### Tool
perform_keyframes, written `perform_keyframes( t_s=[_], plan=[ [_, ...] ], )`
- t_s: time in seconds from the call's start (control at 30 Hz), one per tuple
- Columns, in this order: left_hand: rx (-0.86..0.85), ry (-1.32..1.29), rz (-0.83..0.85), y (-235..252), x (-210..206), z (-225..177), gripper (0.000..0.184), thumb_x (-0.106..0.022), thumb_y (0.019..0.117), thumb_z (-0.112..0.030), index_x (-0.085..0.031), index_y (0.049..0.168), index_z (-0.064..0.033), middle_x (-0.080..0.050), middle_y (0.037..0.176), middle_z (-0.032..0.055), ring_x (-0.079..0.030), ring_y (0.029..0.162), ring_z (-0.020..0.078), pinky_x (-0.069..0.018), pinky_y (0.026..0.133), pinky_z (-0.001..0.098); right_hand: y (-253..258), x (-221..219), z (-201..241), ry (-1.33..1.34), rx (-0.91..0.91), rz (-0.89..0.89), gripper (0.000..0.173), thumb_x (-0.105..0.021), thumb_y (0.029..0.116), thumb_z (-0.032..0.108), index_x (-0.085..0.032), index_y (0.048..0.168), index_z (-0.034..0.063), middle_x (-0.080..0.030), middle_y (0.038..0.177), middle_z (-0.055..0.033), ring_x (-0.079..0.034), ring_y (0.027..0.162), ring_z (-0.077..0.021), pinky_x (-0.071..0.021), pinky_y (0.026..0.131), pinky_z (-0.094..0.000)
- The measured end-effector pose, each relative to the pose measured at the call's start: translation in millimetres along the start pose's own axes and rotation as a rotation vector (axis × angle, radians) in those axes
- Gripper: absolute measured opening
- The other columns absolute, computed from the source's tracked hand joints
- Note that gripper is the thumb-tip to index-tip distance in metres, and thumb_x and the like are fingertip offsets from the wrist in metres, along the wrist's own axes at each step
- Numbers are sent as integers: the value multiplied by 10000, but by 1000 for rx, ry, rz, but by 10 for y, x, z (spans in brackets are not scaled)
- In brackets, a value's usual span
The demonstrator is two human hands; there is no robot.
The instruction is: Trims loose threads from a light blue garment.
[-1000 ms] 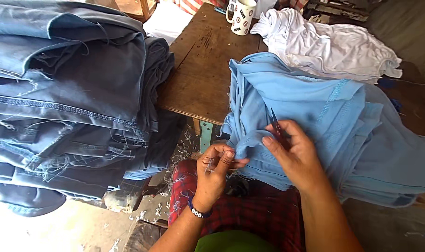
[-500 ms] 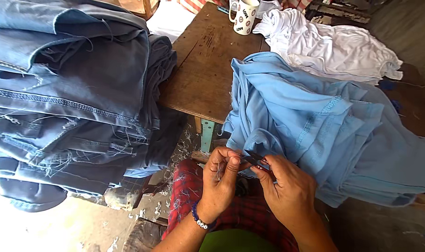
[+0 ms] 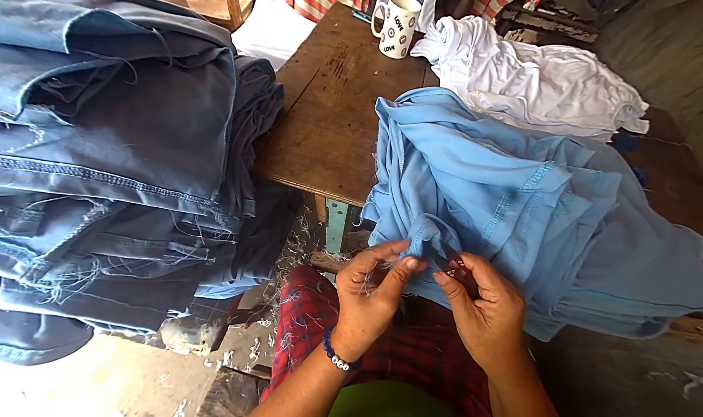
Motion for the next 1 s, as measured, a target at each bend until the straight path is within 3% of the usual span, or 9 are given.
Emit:
perform_keyframes(
  t_s=[0.07, 0.13, 0.37, 0.67, 0.73, 0.8, 0.9, 0.93, 1.0],
  plan=[
    [8, 28, -31, 29, -9, -1, 124, -678, 939, 31, -749, 1030, -14, -773, 925, 40, -763, 789, 148, -665, 746, 337, -12, -8, 2, -31, 8, 24, 278, -659, 992, 223, -699, 992, -53, -672, 855, -41, -574, 763, 57, -473, 707, -77],
    [15, 40, -48, 47, -11, -7, 106, -633, 970, 19, -716, 995, -41, -761, 895, 17, -758, 769, 136, -665, 719, 331, -20, -12, 11, -64, 19, 39, 283, -658, 994, 248, -708, 977, -30, -672, 838, -41, -577, 751, 43, -471, 690, -87],
    [27, 69, -44, 18, -2, -8, 118, -543, 1035, -42, -639, 997, -100, -707, 884, -29, -736, 790, 112, -658, 751, 330, -36, -61, 27, -213, 63, 46, 307, -640, 1004, 285, -735, 969, -5, -687, 819, -69, -613, 740, -46, -488, 667, -161],
    [-60, 130, -4, -19, -19, 1, 102, -556, 1049, -95, -642, 998, -114, -704, 927, -56, -727, 857, 79, -652, 798, 322, 10, -99, 178, -422, 127, 31, 312, -576, 1029, 253, -753, 939, 13, -676, 758, -86, -642, 681, -154, -488, 586, -259],
    [-43, 102, -19, -16, -16, 13, 106, -539, 1059, -106, -629, 1007, -122, -717, 929, -46, -739, 847, 98, -656, 790, 334, 16, -76, 177, -436, 112, 26, 303, -570, 1028, 231, -754, 928, 12, -679, 751, -86, -646, 678, -155, -491, 585, -264],
    [1, 40, -26, -8, 1, 28, 145, -455, 1098, -155, -576, 1020, -141, -738, 940, -12, -758, 846, 141, -660, 780, 357, 24, -35, 141, -349, 72, 2, 282, -599, 1022, 223, -734, 936, -8, -677, 773, -77, -629, 707, -97, -491, 629, -209],
    [45, -112, 0, 11, 29, 46, 298, -428, 1095, -395, -612, 1032, -169, -749, 982, 43, -769, 892, 211, -658, 799, 399, 92, 11, 47, -102, 7, -112, 213, -729, 892, 119, -688, 999, -61, -640, 905, -81, -579, 765, 18, -485, 695, -87],
    [55, -133, 10, 16, 24, 40, 263, -487, 1073, -392, -625, 1075, -169, -748, 998, 35, -767, 898, 200, -658, 803, 385, 139, 1, 7, -13, -13, -119, 305, -753, 863, 86, -667, 1105, -80, -612, 1021, -98, -566, 755, 33, -494, 660, -74],
    [91, -159, 2, 17, 6, 30, 173, -668, 997, -155, -648, 1161, -104, -755, 998, 44, -768, 882, 196, -657, 817, 383, 259, -56, -86, 98, -88, -31, 567, -762, 877, 83, -550, 1386, -49, -588, 1271, -127, -610, 782, 19, -541, 640, -117]
  ],
)
Point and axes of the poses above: each hand's wrist, its own y-axis towards the middle knuckle, its own x-axis out of the back of the hand, z = x × y, the point moved 5 cm from there along y, towards the middle knuckle
